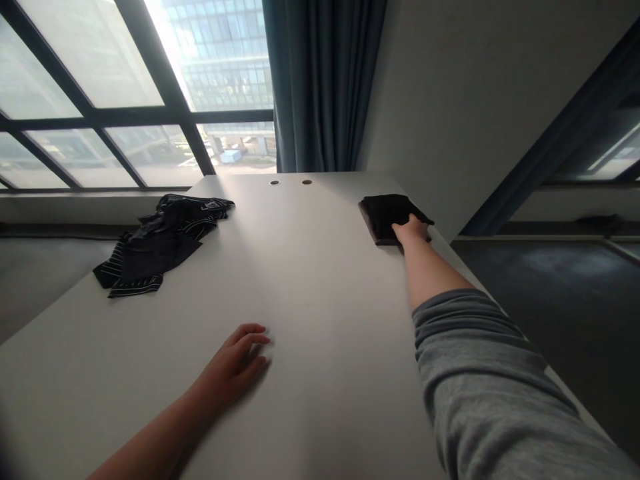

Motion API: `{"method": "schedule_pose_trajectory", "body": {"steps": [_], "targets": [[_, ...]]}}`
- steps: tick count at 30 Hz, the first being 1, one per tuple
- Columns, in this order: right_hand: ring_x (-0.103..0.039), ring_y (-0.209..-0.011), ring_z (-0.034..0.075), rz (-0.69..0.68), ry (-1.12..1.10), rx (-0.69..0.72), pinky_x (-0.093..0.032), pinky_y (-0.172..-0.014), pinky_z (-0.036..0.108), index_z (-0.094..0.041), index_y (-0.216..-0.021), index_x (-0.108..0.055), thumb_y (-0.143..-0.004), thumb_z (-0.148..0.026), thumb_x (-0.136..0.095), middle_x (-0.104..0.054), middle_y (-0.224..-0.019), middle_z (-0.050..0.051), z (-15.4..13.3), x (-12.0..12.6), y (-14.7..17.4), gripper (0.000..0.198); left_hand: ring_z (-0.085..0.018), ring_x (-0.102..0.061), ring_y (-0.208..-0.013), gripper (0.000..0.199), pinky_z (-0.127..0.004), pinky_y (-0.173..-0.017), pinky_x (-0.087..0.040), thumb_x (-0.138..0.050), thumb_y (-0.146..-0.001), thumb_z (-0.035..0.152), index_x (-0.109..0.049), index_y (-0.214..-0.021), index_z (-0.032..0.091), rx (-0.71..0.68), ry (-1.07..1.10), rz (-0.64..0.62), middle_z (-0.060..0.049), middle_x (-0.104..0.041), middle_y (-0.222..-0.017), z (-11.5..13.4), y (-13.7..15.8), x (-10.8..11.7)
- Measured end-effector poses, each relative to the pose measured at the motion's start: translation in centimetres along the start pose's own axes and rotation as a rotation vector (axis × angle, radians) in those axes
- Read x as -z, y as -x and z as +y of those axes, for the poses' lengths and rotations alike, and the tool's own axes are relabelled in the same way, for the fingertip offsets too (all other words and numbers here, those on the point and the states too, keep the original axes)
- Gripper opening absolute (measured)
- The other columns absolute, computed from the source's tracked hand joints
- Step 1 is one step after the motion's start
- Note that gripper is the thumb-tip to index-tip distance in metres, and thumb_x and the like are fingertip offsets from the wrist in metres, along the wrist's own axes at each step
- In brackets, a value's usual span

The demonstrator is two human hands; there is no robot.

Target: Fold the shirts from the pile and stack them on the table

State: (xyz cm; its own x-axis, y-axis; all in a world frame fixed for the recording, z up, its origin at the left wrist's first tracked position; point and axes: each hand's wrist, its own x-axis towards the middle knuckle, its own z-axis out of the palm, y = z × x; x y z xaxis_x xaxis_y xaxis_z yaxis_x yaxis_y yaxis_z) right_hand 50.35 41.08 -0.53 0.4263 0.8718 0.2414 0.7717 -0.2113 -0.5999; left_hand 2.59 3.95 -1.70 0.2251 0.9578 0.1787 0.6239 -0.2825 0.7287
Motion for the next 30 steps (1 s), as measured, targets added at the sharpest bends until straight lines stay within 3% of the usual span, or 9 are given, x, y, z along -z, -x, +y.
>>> {"method": "schedule_pose_trajectory", "body": {"steps": [2, 4, 7, 10, 13, 16, 18, 24, 30], "targets": [[-0.055, -0.131, 0.044, -0.009, 0.160, -0.129, -0.048, -0.103, 0.061, -0.012, -0.147, -0.059, -0.083, -0.048, -0.078, -0.055, -0.140, 0.033, -0.1, 0.4, 0.3, 0.076, -0.030, -0.065, -0.124, 0.027, -0.049, -0.106, -0.056, -0.066, -0.089, 0.033, -0.072, -0.115, 0.033, -0.002, -0.016, -0.010, -0.012, -0.064, -0.134, 0.1, 0.0, 0.1], [-0.056, -0.132, 0.045, -0.051, 0.245, -0.172, -0.049, -0.102, 0.061, -0.016, -0.150, -0.057, -0.085, -0.060, -0.073, -0.054, -0.143, 0.032, -0.4, 1.1, 0.4, 0.080, -0.029, -0.065, -0.124, 0.027, -0.049, -0.106, -0.055, -0.065, -0.089, 0.032, -0.072, -0.115, 0.031, -0.008, -0.037, -0.014, -0.013, -0.064, -0.134, 0.3, 0.0, 0.1], [-0.061, -0.125, 0.046, -0.114, 0.413, -0.147, -0.051, -0.097, 0.060, -0.014, -0.139, -0.065, -0.087, -0.070, -0.066, -0.062, -0.133, 0.030, -0.9, 2.3, -0.1, 0.076, -0.028, -0.065, -0.124, 0.027, -0.047, -0.107, -0.055, -0.063, -0.091, 0.030, -0.072, -0.116, 0.028, -0.018, -0.060, -0.018, -0.013, -0.064, -0.134, 0.5, 0.0, 0.2], [-0.063, -0.120, 0.046, -0.089, 0.552, -0.108, -0.051, -0.095, 0.059, -0.005, -0.122, -0.073, -0.093, -0.068, -0.057, -0.067, -0.122, 0.033, -1.7, 3.3, -1.3, 0.072, -0.027, -0.066, -0.123, 0.026, -0.046, -0.106, -0.056, -0.064, -0.091, 0.030, -0.072, -0.115, 0.028, -0.032, -0.076, -0.011, -0.012, -0.064, -0.133, 0.7, 0.0, 0.3], [-0.059, -0.125, 0.044, -0.065, 0.571, 0.071, -0.048, -0.102, 0.057, -0.002, -0.125, -0.072, -0.101, -0.060, -0.046, -0.065, -0.127, 0.033, -2.8, 3.6, -2.5, 0.068, -0.027, -0.067, -0.121, 0.026, -0.045, -0.104, -0.058, -0.065, -0.090, 0.029, -0.073, -0.115, 0.029, -0.043, -0.088, -0.006, -0.011, -0.065, -0.132, 0.8, 0.0, 0.3], [-0.050, -0.138, 0.041, -0.131, 0.536, 0.289, -0.042, -0.113, 0.054, -0.013, -0.146, -0.061, -0.102, -0.059, -0.043, -0.055, -0.148, 0.025, -4.0, 2.6, -3.0, 0.066, -0.027, -0.068, -0.120, 0.025, -0.045, -0.103, -0.059, -0.065, -0.090, 0.028, -0.073, -0.114, 0.029, -0.046, -0.100, -0.016, -0.011, -0.066, -0.131, 0.8, 0.0, 0.4], [-0.040, -0.147, 0.040, -0.196, 0.520, 0.336, -0.036, -0.118, 0.056, -0.020, -0.159, -0.047, -0.102, -0.062, -0.040, -0.043, -0.162, 0.021, -4.5, 1.5, -3.0, 0.071, -0.027, -0.068, -0.121, 0.026, -0.045, -0.103, -0.059, -0.065, -0.090, 0.028, -0.073, -0.114, 0.029, -0.046, -0.106, -0.020, -0.011, -0.067, -0.131, 0.7, -0.1, 0.4], [-0.018, -0.159, 0.041, -0.330, 0.525, 0.259, -0.018, -0.123, 0.071, -0.027, -0.170, -0.018, -0.102, -0.068, -0.024, -0.017, -0.177, 0.013, -4.2, -2.2, -1.6, 0.080, -0.028, -0.066, -0.123, 0.026, -0.047, -0.104, -0.057, -0.065, -0.091, 0.028, -0.072, -0.115, 0.029, -0.040, -0.115, -0.045, -0.011, -0.066, -0.131, 0.8, 0.0, 0.5], [-0.010, -0.162, 0.040, -0.343, 0.538, 0.248, -0.009, -0.126, 0.070, -0.026, -0.171, -0.010, -0.101, -0.071, -0.020, -0.007, -0.178, 0.012, -2.9, -3.3, -1.3, 0.084, -0.029, -0.064, -0.125, 0.026, -0.050, -0.106, -0.055, -0.064, -0.091, 0.027, -0.071, -0.116, 0.029, -0.023, -0.137, -0.070, -0.011, -0.065, -0.133, 0.8, 0.1, 0.4]]}}
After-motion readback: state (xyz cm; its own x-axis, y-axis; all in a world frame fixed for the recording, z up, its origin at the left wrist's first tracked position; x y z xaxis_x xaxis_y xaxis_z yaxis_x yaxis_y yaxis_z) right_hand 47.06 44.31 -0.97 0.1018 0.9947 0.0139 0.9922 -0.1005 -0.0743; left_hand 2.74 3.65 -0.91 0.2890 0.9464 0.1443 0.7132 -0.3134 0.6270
